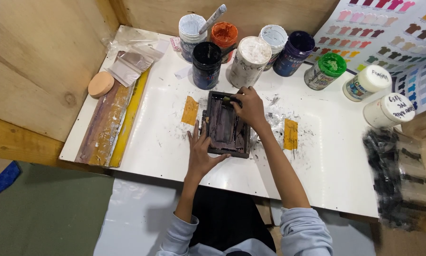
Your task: Applying and spreading ink into a small mold for screen printing samples.
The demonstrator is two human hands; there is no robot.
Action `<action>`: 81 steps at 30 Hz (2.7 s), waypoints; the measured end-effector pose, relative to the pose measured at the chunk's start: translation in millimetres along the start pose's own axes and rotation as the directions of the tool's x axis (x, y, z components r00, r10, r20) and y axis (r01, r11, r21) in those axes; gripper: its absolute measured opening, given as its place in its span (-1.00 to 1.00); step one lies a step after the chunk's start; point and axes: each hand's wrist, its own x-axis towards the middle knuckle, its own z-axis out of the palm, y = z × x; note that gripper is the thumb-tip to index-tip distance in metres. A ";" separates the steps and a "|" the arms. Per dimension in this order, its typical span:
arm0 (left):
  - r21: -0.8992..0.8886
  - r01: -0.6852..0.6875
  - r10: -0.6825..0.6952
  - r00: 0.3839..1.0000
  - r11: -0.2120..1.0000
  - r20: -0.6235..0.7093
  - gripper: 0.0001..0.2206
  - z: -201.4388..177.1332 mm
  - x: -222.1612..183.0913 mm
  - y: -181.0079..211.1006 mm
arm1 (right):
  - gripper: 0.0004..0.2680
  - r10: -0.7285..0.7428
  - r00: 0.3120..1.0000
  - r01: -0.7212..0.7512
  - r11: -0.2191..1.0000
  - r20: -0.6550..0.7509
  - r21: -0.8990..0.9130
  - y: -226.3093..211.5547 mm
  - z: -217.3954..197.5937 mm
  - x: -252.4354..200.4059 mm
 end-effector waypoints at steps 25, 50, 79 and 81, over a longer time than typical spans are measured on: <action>-0.033 -0.026 0.025 0.999 0.999 -0.027 -0.53 3.4 -2.1 -3.9 | -0.92 -0.105 0.964 0.047 0.972 -0.244 -0.230 -15.9 -11.7 -30.4; -0.041 0.014 -0.015 1.000 0.999 -0.024 -0.46 8.2 -0.6 -9.5 | -0.84 0.031 0.972 -0.070 0.985 -0.234 -0.160 -9.6 68.5 -41.2; -0.035 0.001 -0.002 1.000 0.999 -0.027 -0.52 2.5 -3.1 -3.0 | -0.90 -0.095 0.980 0.057 0.976 -0.174 -0.210 -5.3 19.4 -15.8; -0.044 -0.002 0.001 1.000 0.999 -0.024 -0.52 2.1 -2.7 -3.7 | -0.91 -0.106 0.975 0.065 0.976 -0.195 -0.206 -6.6 22.5 -15.4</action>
